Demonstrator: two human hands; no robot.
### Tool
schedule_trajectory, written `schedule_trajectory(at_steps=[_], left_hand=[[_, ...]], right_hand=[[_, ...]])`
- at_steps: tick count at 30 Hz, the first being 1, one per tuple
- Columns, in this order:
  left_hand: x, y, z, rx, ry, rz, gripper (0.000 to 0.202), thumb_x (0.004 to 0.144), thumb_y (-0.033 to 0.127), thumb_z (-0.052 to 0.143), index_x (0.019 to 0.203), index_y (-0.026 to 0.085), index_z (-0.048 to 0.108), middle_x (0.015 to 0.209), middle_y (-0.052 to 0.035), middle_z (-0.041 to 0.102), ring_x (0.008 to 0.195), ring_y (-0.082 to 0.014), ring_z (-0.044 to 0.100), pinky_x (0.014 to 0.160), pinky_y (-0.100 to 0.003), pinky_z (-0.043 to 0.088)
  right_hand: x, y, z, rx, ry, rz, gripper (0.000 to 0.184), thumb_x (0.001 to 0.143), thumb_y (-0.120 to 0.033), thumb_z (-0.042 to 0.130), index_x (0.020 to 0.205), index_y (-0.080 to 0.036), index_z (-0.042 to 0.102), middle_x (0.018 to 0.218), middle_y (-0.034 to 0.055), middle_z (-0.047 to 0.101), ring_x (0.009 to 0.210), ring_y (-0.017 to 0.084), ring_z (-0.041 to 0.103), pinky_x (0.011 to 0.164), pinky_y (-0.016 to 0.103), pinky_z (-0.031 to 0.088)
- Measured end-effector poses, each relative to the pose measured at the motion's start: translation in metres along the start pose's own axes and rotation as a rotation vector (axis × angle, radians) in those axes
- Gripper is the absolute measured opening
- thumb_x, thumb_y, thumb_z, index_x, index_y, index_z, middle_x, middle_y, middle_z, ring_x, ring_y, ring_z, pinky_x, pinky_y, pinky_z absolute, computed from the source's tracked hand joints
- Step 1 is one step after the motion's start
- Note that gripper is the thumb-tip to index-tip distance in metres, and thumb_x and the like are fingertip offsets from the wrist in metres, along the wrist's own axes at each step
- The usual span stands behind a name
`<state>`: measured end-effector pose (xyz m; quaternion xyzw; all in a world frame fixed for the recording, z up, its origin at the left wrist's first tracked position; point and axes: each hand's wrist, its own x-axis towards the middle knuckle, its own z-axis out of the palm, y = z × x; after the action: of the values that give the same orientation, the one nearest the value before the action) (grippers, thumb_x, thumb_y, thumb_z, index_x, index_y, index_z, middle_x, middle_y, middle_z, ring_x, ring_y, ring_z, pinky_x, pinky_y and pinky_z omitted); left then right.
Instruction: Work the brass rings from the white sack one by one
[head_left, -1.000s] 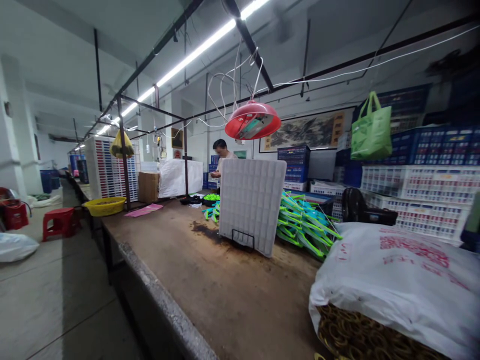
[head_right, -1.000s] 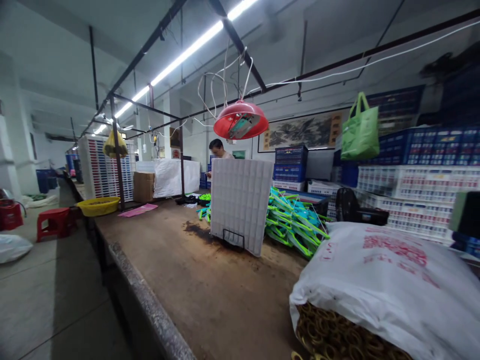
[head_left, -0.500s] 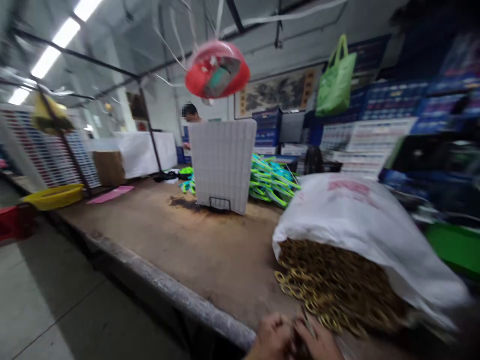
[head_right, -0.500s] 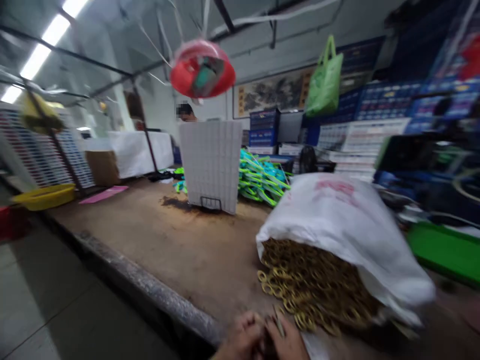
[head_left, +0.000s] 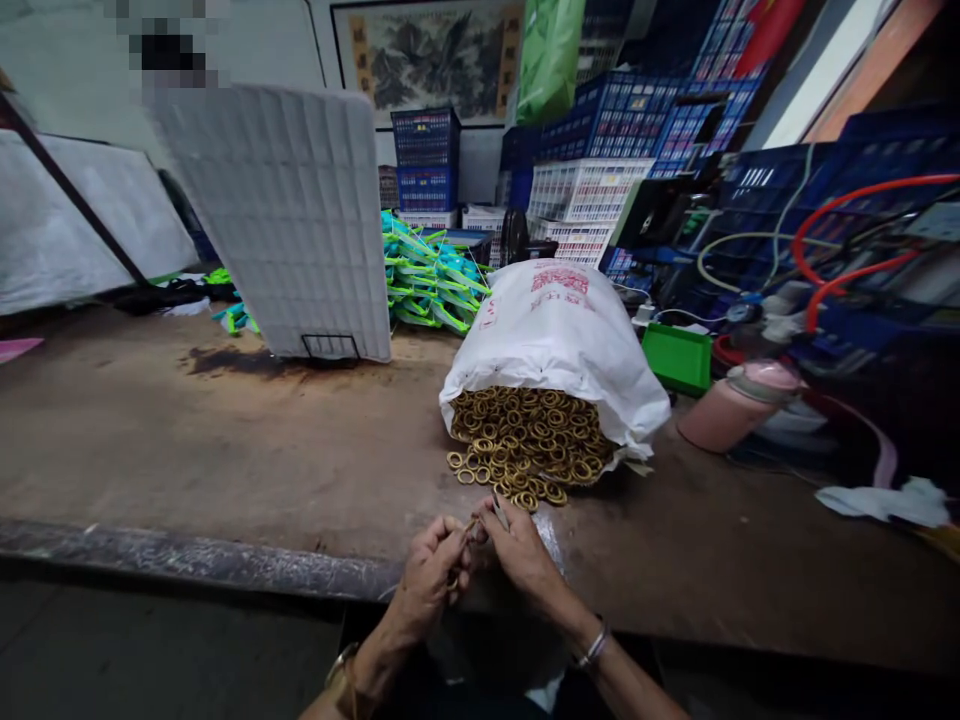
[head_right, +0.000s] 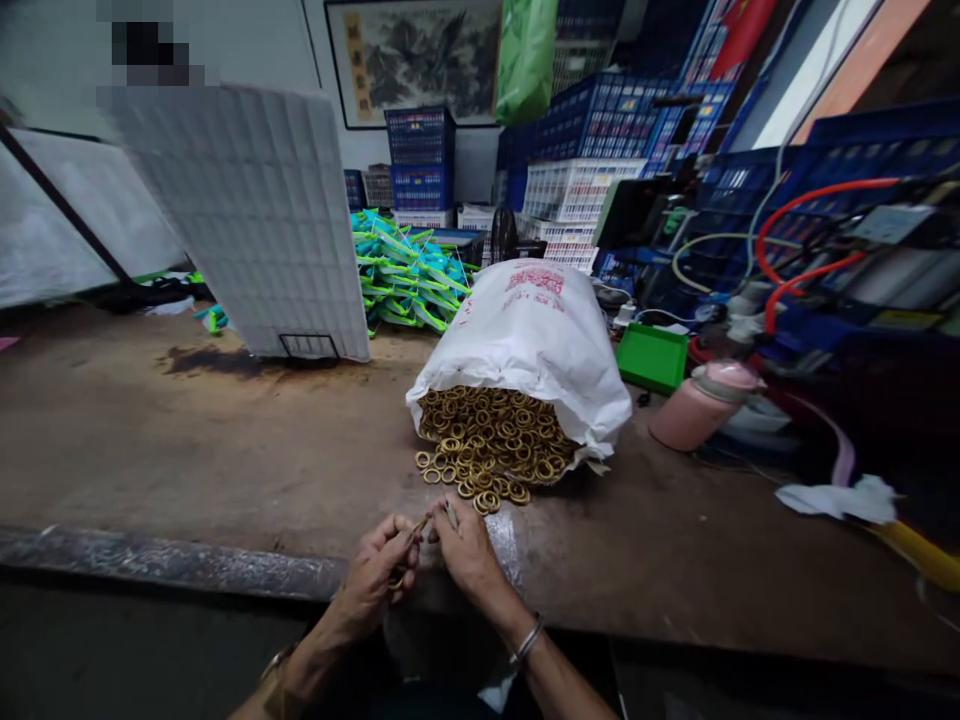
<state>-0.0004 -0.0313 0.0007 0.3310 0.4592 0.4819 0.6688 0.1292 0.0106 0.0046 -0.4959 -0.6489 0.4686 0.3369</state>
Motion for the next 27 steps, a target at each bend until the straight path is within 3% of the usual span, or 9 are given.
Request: schedule_trajectory(at_steps=[4, 8, 16, 27], left_hand=[[0.001, 0.007, 0.005, 0.032, 0.014, 0.006, 0.035, 0.071, 0.049, 0.057, 0.070, 0.018, 0.042, 0.050, 0.0079, 0.044, 0.035, -0.0021, 0.036, 0.034, -0.013, 0.022], [0.002, 0.012, 0.009, 0.074, 0.023, 0.025, 0.037, 0.067, 0.050, 0.060, 0.067, 0.018, 0.041, 0.045, 0.0087, 0.043, 0.034, -0.0018, 0.031, 0.034, -0.014, 0.021], [0.004, 0.007, 0.009, 0.094, 0.046, 0.036, 0.038, 0.066, 0.051, 0.060, 0.066, 0.018, 0.041, 0.045, 0.0085, 0.043, 0.034, -0.0029, 0.034, 0.036, -0.015, 0.023], [0.003, 0.001, -0.004, 0.116, -0.013, 0.052, 0.035, 0.072, 0.049, 0.056, 0.065, 0.018, 0.041, 0.050, 0.0073, 0.044, 0.035, -0.0027, 0.036, 0.035, -0.014, 0.023]], right_hand=[[-0.007, 0.004, -0.002, -0.302, -0.025, -0.132, 0.012, 0.077, -0.017, 0.037, 0.072, -0.019, 0.048, 0.063, -0.0023, 0.050, 0.059, 0.011, 0.044, 0.056, 0.021, 0.030], [-0.012, 0.006, 0.000, -0.485, -0.101, -0.168, 0.019, 0.069, -0.006, 0.036, 0.076, -0.020, 0.047, 0.063, -0.0028, 0.052, 0.055, 0.011, 0.043, 0.054, 0.022, 0.025], [-0.011, 0.001, -0.002, -0.603, -0.115, -0.152, 0.028, 0.064, -0.003, 0.034, 0.082, -0.020, 0.046, 0.070, -0.0009, 0.055, 0.061, 0.012, 0.048, 0.057, 0.022, 0.027], [-0.003, 0.015, 0.008, -0.757, -0.114, -0.081, 0.021, 0.074, -0.009, 0.040, 0.091, -0.019, 0.047, 0.072, 0.0011, 0.060, 0.064, 0.013, 0.054, 0.053, 0.023, 0.025]])
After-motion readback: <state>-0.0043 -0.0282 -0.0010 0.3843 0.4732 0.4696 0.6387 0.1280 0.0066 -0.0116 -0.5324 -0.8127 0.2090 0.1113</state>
